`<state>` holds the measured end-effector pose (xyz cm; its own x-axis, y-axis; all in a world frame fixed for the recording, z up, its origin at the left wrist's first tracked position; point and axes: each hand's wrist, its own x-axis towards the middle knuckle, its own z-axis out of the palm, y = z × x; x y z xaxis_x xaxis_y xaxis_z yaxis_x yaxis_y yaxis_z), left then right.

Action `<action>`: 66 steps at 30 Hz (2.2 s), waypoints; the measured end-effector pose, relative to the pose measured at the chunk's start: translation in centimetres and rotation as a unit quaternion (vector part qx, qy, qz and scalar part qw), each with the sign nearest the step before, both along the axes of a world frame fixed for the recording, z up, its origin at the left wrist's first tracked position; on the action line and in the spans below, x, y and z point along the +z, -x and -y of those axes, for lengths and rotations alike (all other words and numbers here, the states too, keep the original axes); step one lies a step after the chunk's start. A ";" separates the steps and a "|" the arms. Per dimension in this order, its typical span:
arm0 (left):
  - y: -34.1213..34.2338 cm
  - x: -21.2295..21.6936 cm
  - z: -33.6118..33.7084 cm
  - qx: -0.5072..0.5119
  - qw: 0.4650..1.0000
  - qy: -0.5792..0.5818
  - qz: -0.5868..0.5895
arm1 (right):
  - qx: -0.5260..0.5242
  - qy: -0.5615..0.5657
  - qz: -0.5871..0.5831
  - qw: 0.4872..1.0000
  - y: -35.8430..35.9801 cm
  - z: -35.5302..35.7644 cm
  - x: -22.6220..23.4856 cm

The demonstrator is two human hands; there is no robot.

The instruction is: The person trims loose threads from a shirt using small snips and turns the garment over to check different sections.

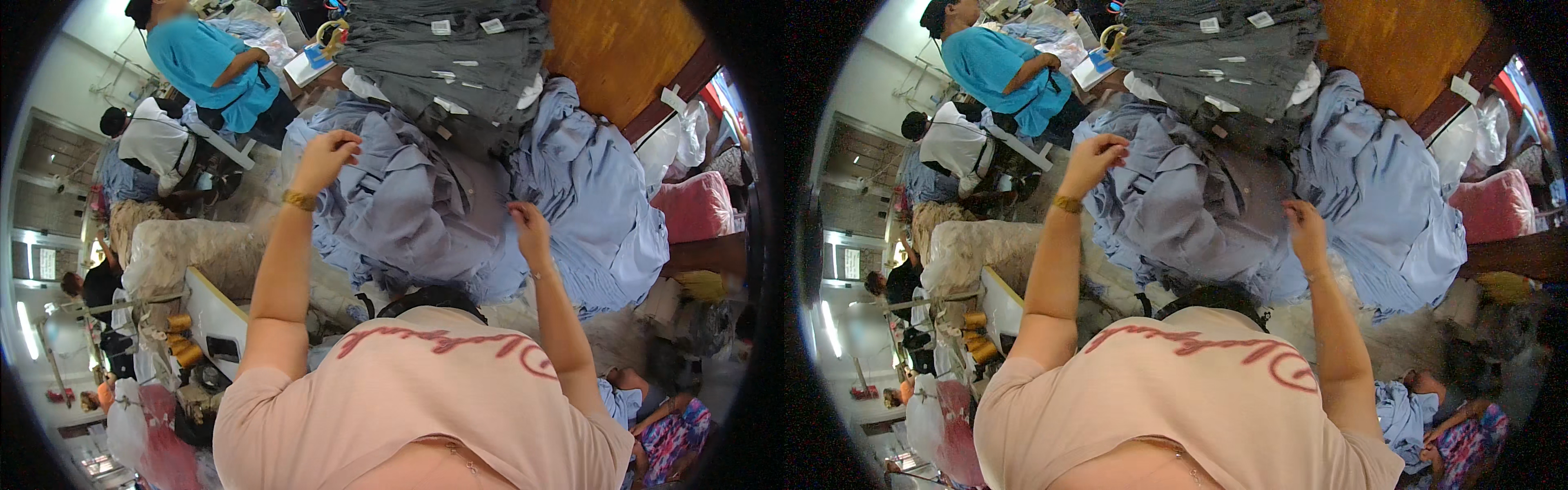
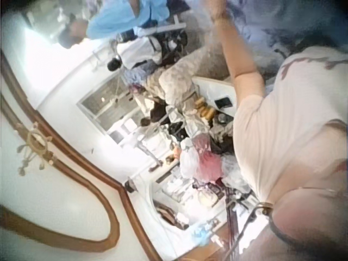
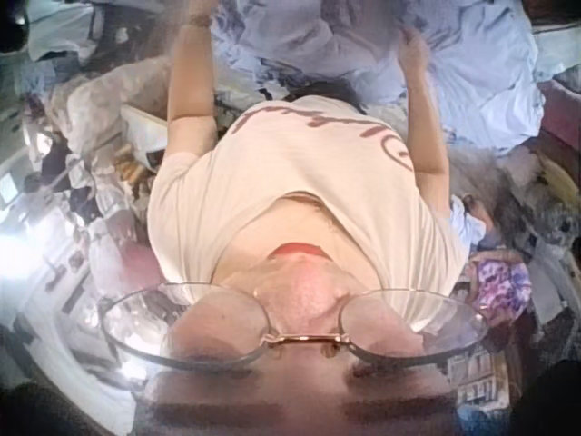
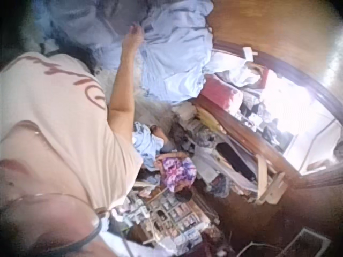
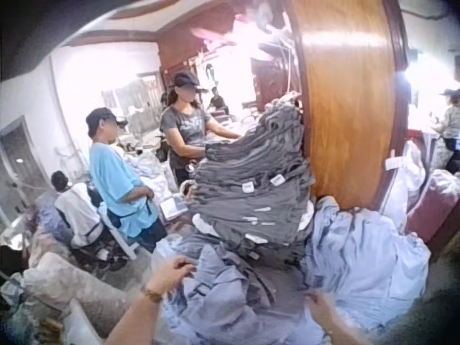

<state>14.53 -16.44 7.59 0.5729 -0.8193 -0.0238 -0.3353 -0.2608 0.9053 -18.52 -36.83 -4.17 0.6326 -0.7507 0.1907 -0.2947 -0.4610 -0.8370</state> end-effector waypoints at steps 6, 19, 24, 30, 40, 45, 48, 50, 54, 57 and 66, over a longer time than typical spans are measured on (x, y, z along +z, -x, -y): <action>-0.6 -5.3 4.2 -0.069 0.990 0.015 0.122 | 0.032 -0.132 0.025 0.990 -15.5 -3.4 1.2; 2.9 -3.1 1.9 -0.214 0.926 0.079 -0.302 | -0.076 0.024 0.128 0.989 -14.1 -11.3 7.2; 4.6 -2.7 1.5 -0.182 0.929 0.069 -0.314 | -0.101 0.079 0.102 0.986 -12.8 -13.5 9.7; 7.0 -4.9 1.5 -0.164 0.897 0.129 -0.391 | -0.098 0.004 0.114 0.989 -12.2 -13.7 8.9; 8.2 -3.2 1.3 -0.165 0.975 0.140 -0.043 | -0.081 -0.170 0.102 0.977 -10.1 -13.4 9.1; 8.0 -3.7 1.5 -0.144 0.933 0.237 0.230 | -0.096 -0.260 0.130 0.952 -9.9 -13.5 9.8; 8.8 -4.5 1.2 -0.164 0.972 0.155 -0.072 | -0.099 -0.301 0.146 0.937 -9.9 -13.5 10.3; 9.0 -4.1 1.0 -0.163 0.970 0.121 -0.134 | -0.103 -0.313 0.149 0.932 -9.8 -13.3 10.4; 9.1 -4.3 0.8 -0.174 0.960 0.131 -0.177 | -0.090 -0.353 0.168 0.916 -9.6 -13.1 10.4; 9.0 -5.0 0.9 -0.183 0.941 0.128 -0.256 | -0.079 -0.373 0.160 0.911 -9.5 -13.0 10.5; 9.0 -5.0 1.1 -0.160 0.951 0.094 -0.249 | -0.051 -0.458 0.179 0.869 -8.5 -14.2 12.1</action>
<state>5.52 -17.50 2.63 0.2498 -0.9662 -0.0636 0.1126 -0.0363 0.9930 -10.06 -22.62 7.90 0.5766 -0.7401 -0.3461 0.0602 0.4609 -0.8854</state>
